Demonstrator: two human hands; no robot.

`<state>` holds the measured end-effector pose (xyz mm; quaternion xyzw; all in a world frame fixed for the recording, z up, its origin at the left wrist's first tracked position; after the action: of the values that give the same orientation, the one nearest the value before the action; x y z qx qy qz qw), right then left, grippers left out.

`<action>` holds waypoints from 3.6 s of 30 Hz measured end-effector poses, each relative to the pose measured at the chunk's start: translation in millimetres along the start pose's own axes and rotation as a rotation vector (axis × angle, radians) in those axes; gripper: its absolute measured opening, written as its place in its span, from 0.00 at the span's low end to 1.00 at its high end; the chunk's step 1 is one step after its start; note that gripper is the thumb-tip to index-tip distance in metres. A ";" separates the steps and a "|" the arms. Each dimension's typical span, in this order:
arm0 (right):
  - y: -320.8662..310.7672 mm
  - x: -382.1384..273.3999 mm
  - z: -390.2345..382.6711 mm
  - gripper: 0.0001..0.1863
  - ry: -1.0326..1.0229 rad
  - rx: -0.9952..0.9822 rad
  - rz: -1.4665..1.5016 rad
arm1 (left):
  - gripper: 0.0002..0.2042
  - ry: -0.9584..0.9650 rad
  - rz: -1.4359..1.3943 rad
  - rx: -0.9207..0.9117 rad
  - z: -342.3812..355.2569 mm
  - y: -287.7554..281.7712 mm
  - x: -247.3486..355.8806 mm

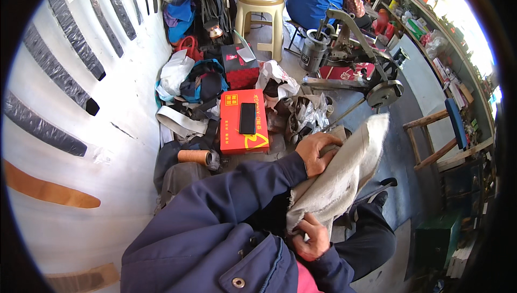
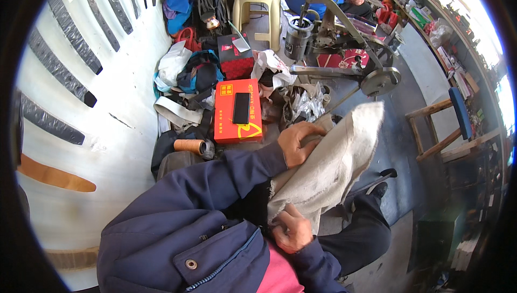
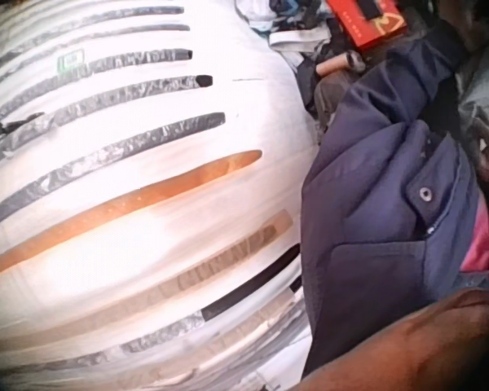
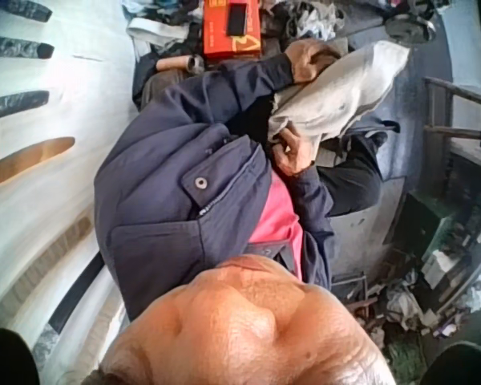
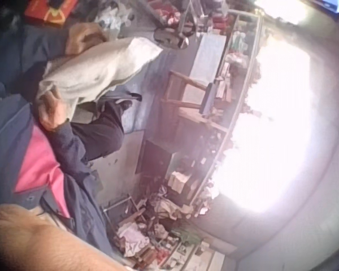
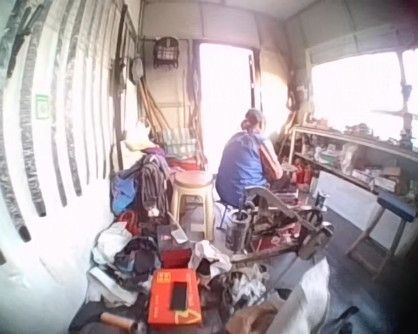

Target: The person hand-sews a black shoe using a needle and thread while seated in a workshop. They repeatedly insert the needle, pull the thread, and adjust the shoe on a padded support. A second person is visible in the background operating a sewing machine.

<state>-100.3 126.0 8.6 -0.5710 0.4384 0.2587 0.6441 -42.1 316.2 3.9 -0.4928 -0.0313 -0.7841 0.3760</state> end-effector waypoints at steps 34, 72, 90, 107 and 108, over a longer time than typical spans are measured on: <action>-150.9 203.2 -53.3 0.21 0.535 0.151 -0.257 | 0.25 -0.019 0.173 -1.419 -138.9 183.8 26.7; -124.5 238.7 -72.6 0.20 0.632 -0.016 -0.111 | 0.19 -1.433 1.154 -0.491 -443.1 -322.4 -78.7; -122.7 256.6 -99.7 0.23 0.822 0.012 -0.207 | 0.20 -0.571 0.407 -0.714 -213.8 86.6 -230.3; -123.1 240.1 -55.2 0.21 0.755 0.009 -0.129 | 0.35 -0.725 0.109 -0.734 -254.3 201.0 -342.7; -125.3 238.4 -53.4 0.21 0.742 0.033 -0.131 | 0.35 -0.748 0.110 -0.752 -259.3 193.3 -340.2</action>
<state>104.6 8.0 -130.8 -0.6422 0.6086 -0.0144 0.4659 -37.8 259.2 -462.1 -0.8403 0.1458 -0.4911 0.1774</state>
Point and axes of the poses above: each hand's wrist, its own z-axis towards the middle knuckle, its own y-axis out of the palm, x = y × z, the point moved 9 cm from there along z, towards the middle knuckle, and after that the axes turned 6 degrees about y, right-handed, at the moved point
